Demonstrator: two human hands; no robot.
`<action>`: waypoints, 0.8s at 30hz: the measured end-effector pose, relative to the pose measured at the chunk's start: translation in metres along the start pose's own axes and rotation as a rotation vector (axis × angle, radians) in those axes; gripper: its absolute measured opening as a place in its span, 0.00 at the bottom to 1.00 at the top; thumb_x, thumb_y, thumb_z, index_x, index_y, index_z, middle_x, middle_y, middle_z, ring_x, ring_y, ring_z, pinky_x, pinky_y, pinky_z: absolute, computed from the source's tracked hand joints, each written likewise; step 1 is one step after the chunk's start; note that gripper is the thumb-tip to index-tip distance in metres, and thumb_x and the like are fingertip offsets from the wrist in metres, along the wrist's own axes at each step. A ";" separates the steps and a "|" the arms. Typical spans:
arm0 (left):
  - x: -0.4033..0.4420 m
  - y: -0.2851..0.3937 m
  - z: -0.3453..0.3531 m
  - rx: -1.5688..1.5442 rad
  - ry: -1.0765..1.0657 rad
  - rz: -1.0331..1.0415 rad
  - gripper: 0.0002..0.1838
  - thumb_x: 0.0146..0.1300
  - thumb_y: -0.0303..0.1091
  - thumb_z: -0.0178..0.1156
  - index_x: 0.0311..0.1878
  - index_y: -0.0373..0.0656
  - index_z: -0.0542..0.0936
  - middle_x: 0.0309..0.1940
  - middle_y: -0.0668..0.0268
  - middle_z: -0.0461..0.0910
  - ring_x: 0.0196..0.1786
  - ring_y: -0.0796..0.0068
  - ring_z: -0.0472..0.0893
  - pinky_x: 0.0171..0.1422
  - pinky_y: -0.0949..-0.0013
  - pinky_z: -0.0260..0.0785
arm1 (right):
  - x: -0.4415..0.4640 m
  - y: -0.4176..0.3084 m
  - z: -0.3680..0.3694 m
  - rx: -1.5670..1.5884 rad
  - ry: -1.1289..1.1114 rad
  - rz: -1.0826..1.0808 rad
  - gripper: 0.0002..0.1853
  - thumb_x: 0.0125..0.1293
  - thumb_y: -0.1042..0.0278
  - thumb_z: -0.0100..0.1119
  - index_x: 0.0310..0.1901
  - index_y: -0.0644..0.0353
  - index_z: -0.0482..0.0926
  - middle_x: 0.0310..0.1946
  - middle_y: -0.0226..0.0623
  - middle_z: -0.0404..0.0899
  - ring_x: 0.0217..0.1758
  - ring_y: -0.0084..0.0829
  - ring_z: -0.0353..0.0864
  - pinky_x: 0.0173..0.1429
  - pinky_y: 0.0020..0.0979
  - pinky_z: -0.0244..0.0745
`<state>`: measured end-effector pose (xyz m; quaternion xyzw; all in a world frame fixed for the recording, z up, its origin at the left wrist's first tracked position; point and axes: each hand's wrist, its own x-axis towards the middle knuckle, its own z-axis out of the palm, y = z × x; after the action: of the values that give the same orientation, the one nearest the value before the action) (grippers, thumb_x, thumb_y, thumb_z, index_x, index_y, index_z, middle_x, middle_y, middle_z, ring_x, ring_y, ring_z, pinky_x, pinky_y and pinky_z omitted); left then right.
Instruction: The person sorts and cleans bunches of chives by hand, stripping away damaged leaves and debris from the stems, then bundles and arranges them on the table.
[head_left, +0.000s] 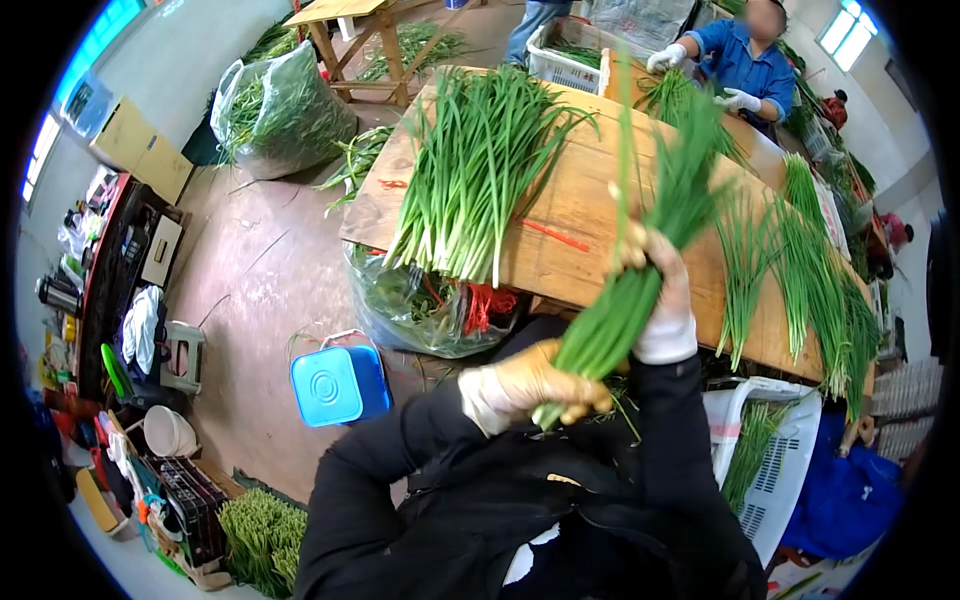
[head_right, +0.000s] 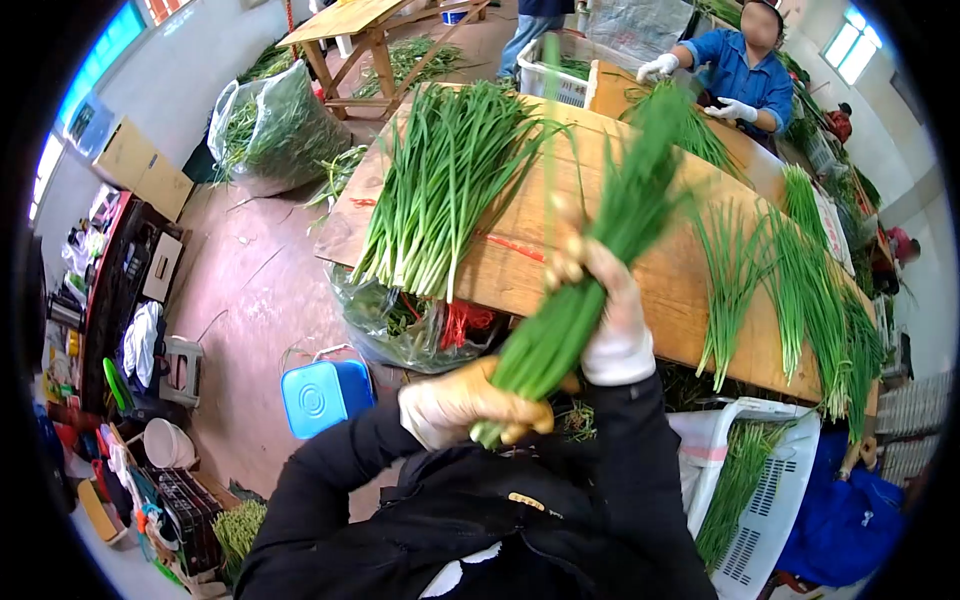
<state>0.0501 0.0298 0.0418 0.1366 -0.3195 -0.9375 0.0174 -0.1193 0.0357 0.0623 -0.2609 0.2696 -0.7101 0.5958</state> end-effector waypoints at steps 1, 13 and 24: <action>-0.008 0.017 -0.005 0.017 0.025 0.083 0.24 0.50 0.30 0.64 0.51 0.40 0.68 0.32 0.63 0.77 0.26 0.81 0.74 0.30 0.78 0.68 | 0.025 0.002 0.013 0.031 -0.093 0.028 0.31 0.58 0.62 0.55 0.61 0.65 0.57 0.25 0.22 0.66 0.29 0.17 0.67 0.39 0.22 0.69; -0.055 0.151 -0.111 0.811 0.741 0.870 0.44 0.45 0.18 0.62 0.65 0.36 0.49 0.51 0.62 0.69 0.51 0.74 0.71 0.56 0.74 0.64 | 0.192 0.096 0.080 -0.244 -0.425 0.196 0.29 0.54 0.44 0.56 0.49 0.60 0.72 0.42 0.35 0.76 0.46 0.27 0.75 0.52 0.31 0.71; -0.057 0.135 -0.168 0.695 0.939 0.803 0.27 0.49 0.21 0.62 0.53 0.40 0.64 0.34 0.69 0.75 0.32 0.84 0.74 0.36 0.80 0.68 | 0.145 0.116 -0.010 -2.041 -0.224 -0.294 0.28 0.55 0.48 0.47 0.59 0.40 0.63 0.65 0.31 0.53 0.70 0.38 0.43 0.70 0.47 0.34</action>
<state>0.1424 -0.1707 0.0097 0.3955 -0.5847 -0.5444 0.4532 -0.0668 -0.1230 -0.0183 -0.7365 0.6514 -0.1812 0.0204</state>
